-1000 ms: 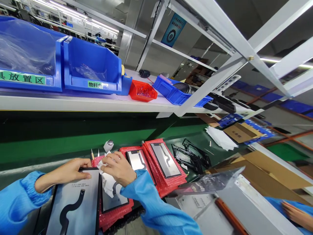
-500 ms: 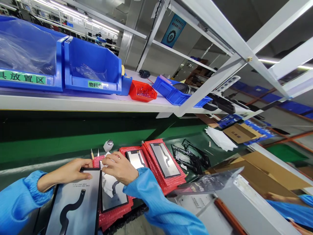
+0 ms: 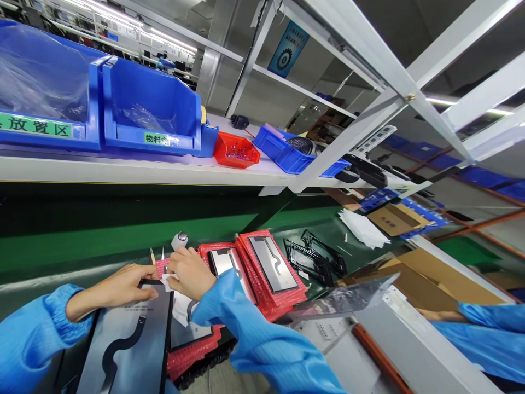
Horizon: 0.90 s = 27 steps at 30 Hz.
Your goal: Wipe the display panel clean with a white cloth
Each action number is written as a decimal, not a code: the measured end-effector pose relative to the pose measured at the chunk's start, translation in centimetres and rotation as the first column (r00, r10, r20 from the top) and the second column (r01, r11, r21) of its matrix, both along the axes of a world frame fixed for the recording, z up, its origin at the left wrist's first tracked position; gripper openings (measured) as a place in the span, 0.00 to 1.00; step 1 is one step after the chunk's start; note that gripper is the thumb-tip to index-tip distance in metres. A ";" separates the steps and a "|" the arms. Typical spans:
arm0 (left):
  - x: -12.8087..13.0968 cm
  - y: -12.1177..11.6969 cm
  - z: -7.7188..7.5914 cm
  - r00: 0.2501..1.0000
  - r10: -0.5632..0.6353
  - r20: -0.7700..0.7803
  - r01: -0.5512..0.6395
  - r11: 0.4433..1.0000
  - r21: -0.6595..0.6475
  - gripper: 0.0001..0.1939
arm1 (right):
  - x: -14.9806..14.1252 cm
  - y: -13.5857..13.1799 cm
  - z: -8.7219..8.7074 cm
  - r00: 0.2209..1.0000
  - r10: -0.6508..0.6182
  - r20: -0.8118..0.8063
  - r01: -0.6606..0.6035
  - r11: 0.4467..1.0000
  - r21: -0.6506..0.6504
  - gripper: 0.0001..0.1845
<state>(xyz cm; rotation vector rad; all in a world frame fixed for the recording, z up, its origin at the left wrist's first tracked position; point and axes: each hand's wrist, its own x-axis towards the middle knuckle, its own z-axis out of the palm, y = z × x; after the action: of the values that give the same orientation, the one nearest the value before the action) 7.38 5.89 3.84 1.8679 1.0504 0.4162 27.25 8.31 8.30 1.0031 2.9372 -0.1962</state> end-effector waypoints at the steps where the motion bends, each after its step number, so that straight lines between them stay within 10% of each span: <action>1: 0.1 0.0 0.0 1.000 0.001 -0.007 -0.001 1.000 0.002 0.12 | -0.3 0.1 0.0 1.000 0.011 0.011 -0.011 1.000 0.000 0.04; 27: 1.0 -0.2 -0.3 0.987 -0.026 -0.159 0.030 0.999 0.023 0.12 | -0.7 0.3 0.3 0.993 0.085 0.080 -0.078 0.993 -0.083 0.01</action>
<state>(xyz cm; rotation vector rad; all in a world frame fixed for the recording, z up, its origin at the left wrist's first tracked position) 8.40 5.72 3.52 1.9618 1.1272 0.2690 26.59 8.65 8.62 0.8572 2.8630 -0.2600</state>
